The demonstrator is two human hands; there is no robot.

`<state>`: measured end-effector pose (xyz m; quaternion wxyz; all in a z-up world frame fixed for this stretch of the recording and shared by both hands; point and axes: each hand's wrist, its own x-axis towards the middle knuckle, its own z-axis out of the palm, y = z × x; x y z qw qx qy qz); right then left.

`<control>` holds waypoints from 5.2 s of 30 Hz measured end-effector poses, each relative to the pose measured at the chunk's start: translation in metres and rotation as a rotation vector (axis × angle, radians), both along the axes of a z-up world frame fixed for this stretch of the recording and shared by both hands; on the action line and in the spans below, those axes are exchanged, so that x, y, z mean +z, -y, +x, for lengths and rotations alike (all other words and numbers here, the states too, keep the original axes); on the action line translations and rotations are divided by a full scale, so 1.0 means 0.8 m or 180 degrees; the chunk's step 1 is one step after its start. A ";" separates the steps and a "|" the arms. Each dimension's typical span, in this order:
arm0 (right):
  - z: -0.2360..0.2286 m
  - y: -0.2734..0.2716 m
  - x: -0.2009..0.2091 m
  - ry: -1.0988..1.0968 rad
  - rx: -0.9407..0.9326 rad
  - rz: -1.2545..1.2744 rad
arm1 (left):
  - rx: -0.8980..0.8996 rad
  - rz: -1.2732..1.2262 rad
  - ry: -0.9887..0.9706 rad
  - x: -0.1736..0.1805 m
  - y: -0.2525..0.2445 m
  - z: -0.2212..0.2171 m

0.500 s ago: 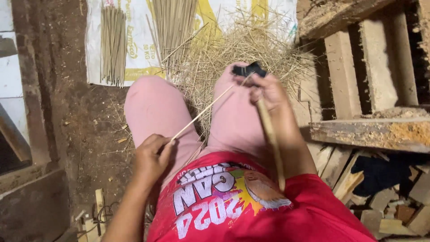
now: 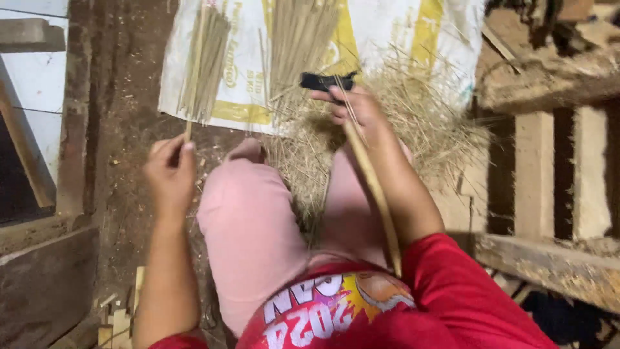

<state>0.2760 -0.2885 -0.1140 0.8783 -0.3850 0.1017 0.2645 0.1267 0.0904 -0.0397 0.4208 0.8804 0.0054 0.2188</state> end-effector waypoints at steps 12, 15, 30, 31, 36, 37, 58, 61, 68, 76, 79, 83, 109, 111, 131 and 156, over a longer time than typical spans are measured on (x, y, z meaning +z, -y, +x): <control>0.094 -0.265 -0.231 -0.1219 0.1072 -0.1011 | 0.1405 0.0743 -0.1045 -0.391 -0.104 0.188; 0.096 -0.274 -0.222 -0.1231 0.1045 -0.1314 | 0.1872 -0.1097 -0.1466 -0.413 -0.122 0.230; 0.137 -0.168 -0.211 -0.1334 0.0365 -0.1199 | 0.1494 0.1470 -0.2917 -0.476 -0.113 0.311; 0.140 -0.146 -0.193 -0.1250 0.0149 -0.1183 | 0.1280 0.1490 -0.2916 -0.471 -0.092 0.319; 0.158 -0.044 -0.154 -0.0892 -0.0357 -0.0643 | 0.0255 -0.1290 -0.3106 -0.370 0.031 0.312; 0.159 -0.027 -0.148 -0.0802 -0.0361 -0.0410 | -0.0486 0.0189 -0.2057 -0.442 0.050 0.307; -0.050 0.071 0.028 -0.0328 -0.0921 -0.0053 | -0.1466 0.0011 -0.1601 -0.080 0.070 0.139; -0.058 0.033 0.128 0.0031 -0.0894 -0.0373 | -0.1859 -0.0082 -0.1828 -0.004 0.080 0.088; -0.134 0.026 0.184 0.0515 -0.0533 -0.1524 | -0.1587 -0.0325 -0.1311 0.015 0.148 -0.009; -0.215 0.001 0.156 0.0021 -0.0209 -0.0882 | -0.1335 -0.0591 -0.1076 0.012 0.194 -0.082; -0.205 0.053 0.200 0.0112 -0.0551 -0.1275 | -0.1474 -0.0548 -0.1232 0.007 0.169 -0.105; -0.153 0.181 0.070 0.0239 -0.1213 -0.0932 | -0.1514 -0.0478 -0.1346 0.022 0.160 -0.122; -0.279 0.031 0.092 -0.0100 -0.0023 -0.0495 | -0.1703 -0.0501 -0.1496 0.050 0.216 -0.135; -0.250 0.061 0.140 0.0015 -0.0253 -0.0585 | -0.1755 -0.0503 -0.1592 0.049 0.204 -0.142; -0.189 0.191 0.052 -0.0016 -0.1240 -0.0572 | -0.1722 -0.0704 -0.2237 0.080 0.210 -0.143; -0.258 0.048 0.083 0.0057 0.0363 -0.0480 | -0.2012 -0.1843 -0.2794 0.035 0.206 -0.129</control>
